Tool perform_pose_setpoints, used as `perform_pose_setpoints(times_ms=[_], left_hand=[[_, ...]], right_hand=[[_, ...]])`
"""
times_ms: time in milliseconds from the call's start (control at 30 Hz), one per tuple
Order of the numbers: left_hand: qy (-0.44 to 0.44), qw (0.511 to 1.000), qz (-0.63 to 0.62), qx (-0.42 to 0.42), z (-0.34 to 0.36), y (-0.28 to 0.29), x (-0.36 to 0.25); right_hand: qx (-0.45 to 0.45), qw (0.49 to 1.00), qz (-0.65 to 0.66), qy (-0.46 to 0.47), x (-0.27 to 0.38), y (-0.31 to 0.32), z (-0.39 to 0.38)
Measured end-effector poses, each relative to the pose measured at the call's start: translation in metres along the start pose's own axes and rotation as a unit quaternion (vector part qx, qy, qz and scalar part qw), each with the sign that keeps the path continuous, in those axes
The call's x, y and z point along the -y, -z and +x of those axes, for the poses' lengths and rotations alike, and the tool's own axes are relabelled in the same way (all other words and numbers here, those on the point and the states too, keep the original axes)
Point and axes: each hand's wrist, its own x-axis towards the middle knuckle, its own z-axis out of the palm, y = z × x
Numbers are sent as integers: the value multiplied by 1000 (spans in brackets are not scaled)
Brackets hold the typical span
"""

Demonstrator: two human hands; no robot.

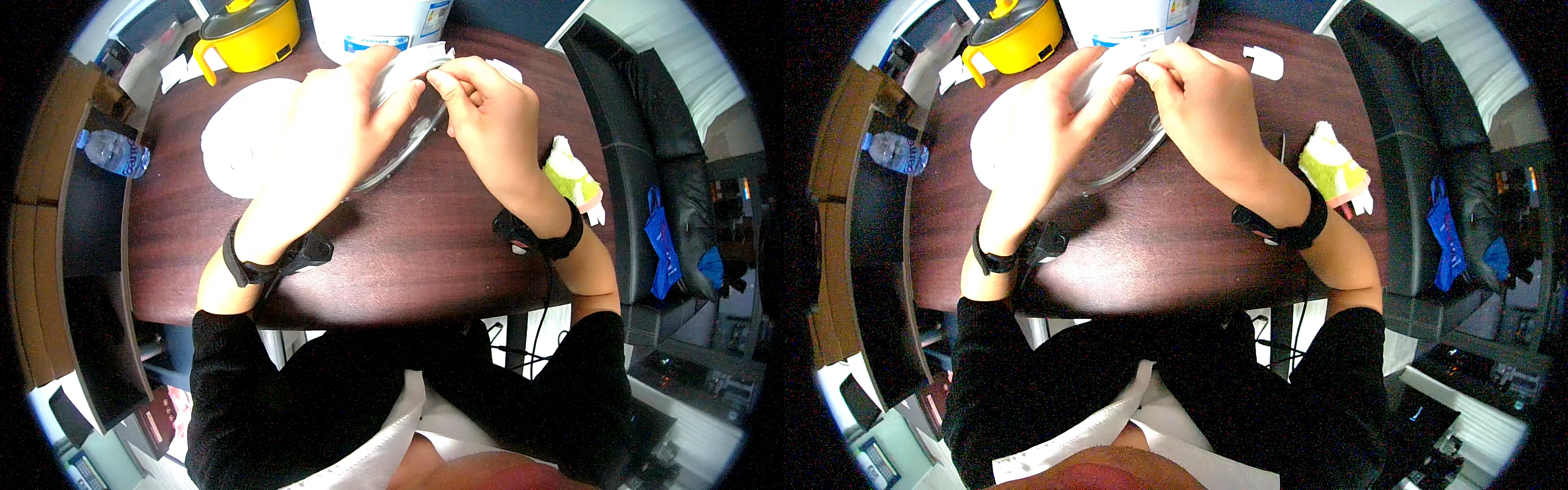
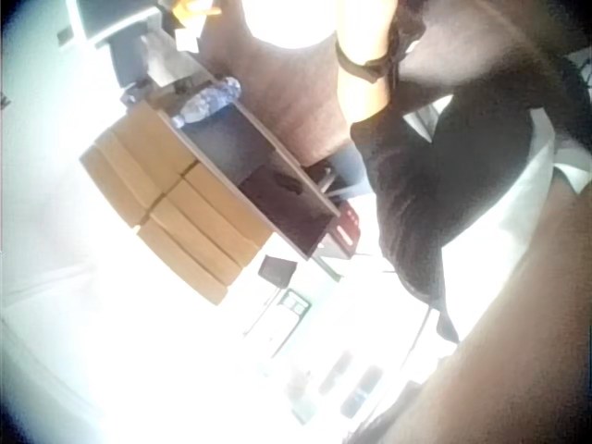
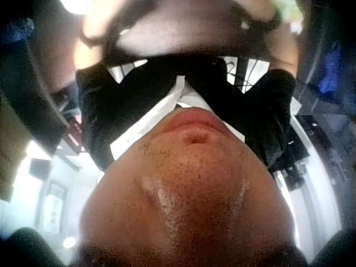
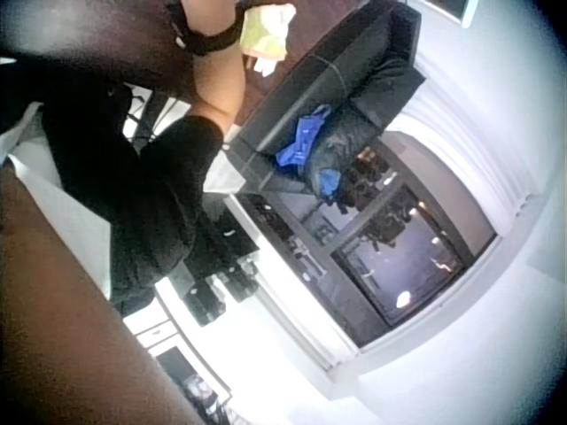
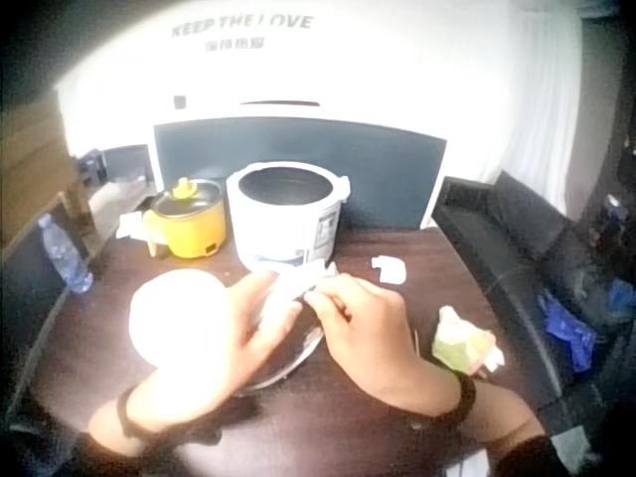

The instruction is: The person uses a screwdriver to pry and remove a white plastic rim from a perforated metal lid. They then use the screwdriver to scrape or clean the edge of the lid.

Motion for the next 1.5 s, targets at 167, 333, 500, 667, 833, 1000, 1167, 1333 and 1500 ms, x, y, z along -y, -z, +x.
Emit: perform_pose_setpoints(times_ms=[167,333,500,667,833,1000,1167,1333,1500], left_hand=[[-16,1000,12,-20,-2,-2,0],[-18,999,9,-25,-2,-2,-2],[-15,1000,7,-16,-2,0,-3],[-9,1000,18,-9,-1,-1,-3],[-21,999,24,-15,-3,0,-3],[-39,999,19,-32,-3,-4,1],[-16,1000,3,-7,-3,-4,1],[-48,998,20,-28,-3,-4,3],[-52,998,34,-30,-4,-4,0]], right_hand=[[0,998,16,-55,1,-5,-3],[-7,999,-45,-16,1,-5,-3],[-6,999,-42,25,1,-4,0],[41,993,-106,1,11,4,0],[52,988,-132,57,9,8,6],[120,973,143,-134,-1,6,6],[192,852,369,-318,-8,18,9],[56,992,-101,57,0,14,4],[49,966,-190,170,-3,16,9]])
